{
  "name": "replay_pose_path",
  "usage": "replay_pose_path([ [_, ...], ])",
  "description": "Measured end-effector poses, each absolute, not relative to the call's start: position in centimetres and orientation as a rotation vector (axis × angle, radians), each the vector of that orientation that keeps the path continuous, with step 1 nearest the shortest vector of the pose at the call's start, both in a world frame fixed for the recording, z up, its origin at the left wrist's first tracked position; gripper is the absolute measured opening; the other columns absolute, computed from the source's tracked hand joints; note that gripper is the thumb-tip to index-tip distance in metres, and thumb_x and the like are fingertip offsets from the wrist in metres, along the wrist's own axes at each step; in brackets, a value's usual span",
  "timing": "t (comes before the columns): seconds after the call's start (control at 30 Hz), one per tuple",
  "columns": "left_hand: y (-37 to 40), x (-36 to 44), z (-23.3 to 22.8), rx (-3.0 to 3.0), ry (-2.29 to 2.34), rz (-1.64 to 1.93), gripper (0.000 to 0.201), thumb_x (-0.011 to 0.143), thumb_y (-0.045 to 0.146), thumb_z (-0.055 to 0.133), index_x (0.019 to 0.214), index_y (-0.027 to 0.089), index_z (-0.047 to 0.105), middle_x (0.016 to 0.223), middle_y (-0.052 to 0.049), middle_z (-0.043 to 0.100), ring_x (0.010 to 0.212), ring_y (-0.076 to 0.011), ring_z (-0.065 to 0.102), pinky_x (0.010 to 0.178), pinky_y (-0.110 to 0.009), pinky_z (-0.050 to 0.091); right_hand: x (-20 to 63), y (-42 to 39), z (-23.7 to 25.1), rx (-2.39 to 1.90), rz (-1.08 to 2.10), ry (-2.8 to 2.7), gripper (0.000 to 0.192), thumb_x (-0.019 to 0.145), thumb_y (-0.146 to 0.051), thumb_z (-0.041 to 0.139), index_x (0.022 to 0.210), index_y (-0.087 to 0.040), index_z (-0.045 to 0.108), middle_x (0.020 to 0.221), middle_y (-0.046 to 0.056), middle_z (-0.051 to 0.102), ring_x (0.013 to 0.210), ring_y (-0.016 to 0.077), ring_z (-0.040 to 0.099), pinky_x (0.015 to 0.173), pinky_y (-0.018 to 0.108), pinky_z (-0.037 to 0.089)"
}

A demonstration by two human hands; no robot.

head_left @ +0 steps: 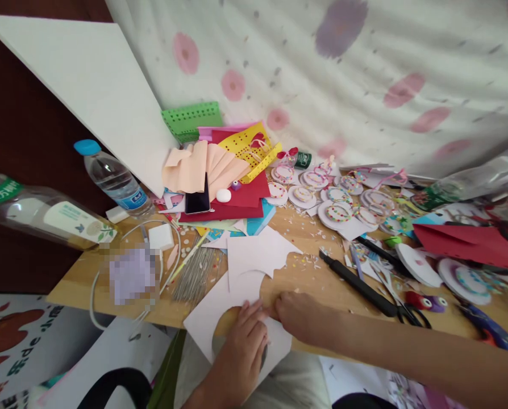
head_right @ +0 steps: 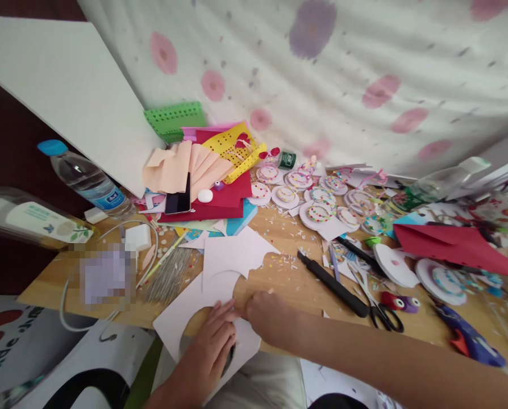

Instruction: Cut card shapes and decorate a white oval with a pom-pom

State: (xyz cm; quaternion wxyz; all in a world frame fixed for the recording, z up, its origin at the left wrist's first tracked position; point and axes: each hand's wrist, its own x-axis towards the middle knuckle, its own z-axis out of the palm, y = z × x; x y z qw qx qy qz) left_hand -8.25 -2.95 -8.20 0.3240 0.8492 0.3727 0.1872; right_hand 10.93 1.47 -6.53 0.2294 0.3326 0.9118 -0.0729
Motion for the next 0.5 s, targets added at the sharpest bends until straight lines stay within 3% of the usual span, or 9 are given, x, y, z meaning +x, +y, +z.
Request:
replay_pose_path([
  [0.5, -3.0, -8.2, -8.4, 2.24, 0.969, 0.576, 0.022, 0.092, 0.005, 0.037, 0.101, 0.018, 0.053, 0.129, -0.014, 0.059, 0.136, -0.0253, 0.043, 0.115, -0.059, 0.034, 11.0, 0.4, -7.8, 0.979, -0.082, 2.592, 0.016, 0.079, -0.002, 0.056, 0.084, -0.014, 0.065, 0.077, 0.011, 0.065, 0.072, 0.0243, 0.06, 0.058, 0.034, 0.044],
])
